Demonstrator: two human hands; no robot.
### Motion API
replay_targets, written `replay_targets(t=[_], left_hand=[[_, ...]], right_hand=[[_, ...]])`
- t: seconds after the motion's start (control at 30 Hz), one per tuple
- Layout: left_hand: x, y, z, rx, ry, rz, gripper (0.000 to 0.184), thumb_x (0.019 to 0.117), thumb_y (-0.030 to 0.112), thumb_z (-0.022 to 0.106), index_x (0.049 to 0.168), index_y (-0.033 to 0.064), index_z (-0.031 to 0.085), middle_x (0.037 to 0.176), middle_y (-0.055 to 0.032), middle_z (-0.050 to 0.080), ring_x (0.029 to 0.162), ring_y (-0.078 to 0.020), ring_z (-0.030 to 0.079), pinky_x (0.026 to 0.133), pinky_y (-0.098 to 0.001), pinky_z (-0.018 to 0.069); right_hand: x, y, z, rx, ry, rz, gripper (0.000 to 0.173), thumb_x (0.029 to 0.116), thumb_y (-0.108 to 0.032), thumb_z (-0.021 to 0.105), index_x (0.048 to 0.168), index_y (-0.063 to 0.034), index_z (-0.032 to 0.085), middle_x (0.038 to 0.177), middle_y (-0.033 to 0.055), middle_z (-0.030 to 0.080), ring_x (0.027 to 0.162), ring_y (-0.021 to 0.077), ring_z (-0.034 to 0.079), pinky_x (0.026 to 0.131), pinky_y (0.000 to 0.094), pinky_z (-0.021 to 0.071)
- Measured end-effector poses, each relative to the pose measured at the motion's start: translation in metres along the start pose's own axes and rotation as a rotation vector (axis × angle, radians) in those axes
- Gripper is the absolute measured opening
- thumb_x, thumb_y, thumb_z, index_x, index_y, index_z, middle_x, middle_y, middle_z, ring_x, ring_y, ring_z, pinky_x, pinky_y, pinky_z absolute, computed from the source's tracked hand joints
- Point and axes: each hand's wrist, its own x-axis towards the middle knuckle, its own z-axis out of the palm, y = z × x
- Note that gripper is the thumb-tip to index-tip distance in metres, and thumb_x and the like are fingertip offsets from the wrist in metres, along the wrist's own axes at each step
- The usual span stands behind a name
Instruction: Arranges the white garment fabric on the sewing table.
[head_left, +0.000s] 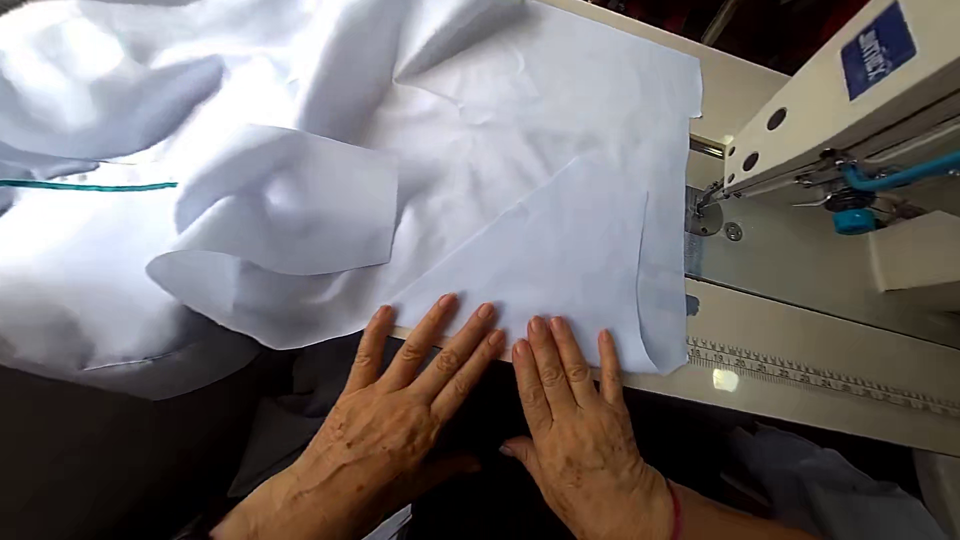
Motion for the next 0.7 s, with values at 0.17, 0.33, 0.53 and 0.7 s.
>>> replay_targets(t=[0.17, 0.33, 0.53, 0.7], left_hand=[[-0.008, -0.016, -0.019, -0.026, -0.117, -0.041, 0.101, 0.0864, 0.080, 0.042, 0.154, 0.0043, 0.044, 0.156, -0.0224, 0.045, 0.145, -0.0471, 0.040, 0.113, -0.0688, 0.0292], [-0.015, -0.021, -0.043, -0.051, -0.257, -0.169, 0.111, 0.0829, 0.075, 0.056, 0.152, -0.0092, 0.038, 0.155, -0.0340, 0.039, 0.143, -0.0519, 0.041, 0.109, -0.0774, 0.0257], [-0.018, -0.026, -0.035, 0.080, -0.129, -0.175, 0.108, 0.0817, 0.080, 0.045, 0.152, -0.0029, 0.044, 0.155, -0.0237, 0.046, 0.143, -0.0399, 0.047, 0.110, -0.0764, 0.0241], [-0.010, -0.028, -0.027, 0.133, -0.032, -0.120, 0.105, 0.0811, 0.080, 0.045, 0.148, -0.0002, 0.051, 0.156, -0.0187, 0.048, 0.144, -0.0319, 0.047, 0.111, -0.0735, 0.0259]], right_hand=[[-0.017, 0.014, -0.012, -0.020, -0.042, 0.027, 0.073, 0.0946, -0.058, 0.054, 0.143, -0.0036, 0.058, 0.151, 0.0107, 0.056, 0.143, 0.0287, 0.049, 0.117, 0.0587, 0.0308], [-0.039, 0.029, -0.021, -0.054, -0.039, 0.064, 0.075, 0.0958, -0.061, 0.049, 0.141, -0.0016, 0.060, 0.147, 0.0122, 0.060, 0.140, 0.0296, 0.053, 0.118, 0.0466, 0.0351], [-0.056, 0.044, -0.026, -0.089, -0.016, 0.075, 0.070, 0.0990, -0.056, 0.047, 0.138, -0.0001, 0.062, 0.142, 0.0135, 0.064, 0.136, 0.0303, 0.057, 0.117, 0.0443, 0.0381], [-0.041, 0.071, -0.070, 0.071, -0.234, -0.016, 0.070, 0.0994, -0.059, 0.049, 0.133, 0.0003, 0.065, 0.143, 0.0167, 0.062, 0.134, 0.0323, 0.059, 0.112, 0.0547, 0.0417]])
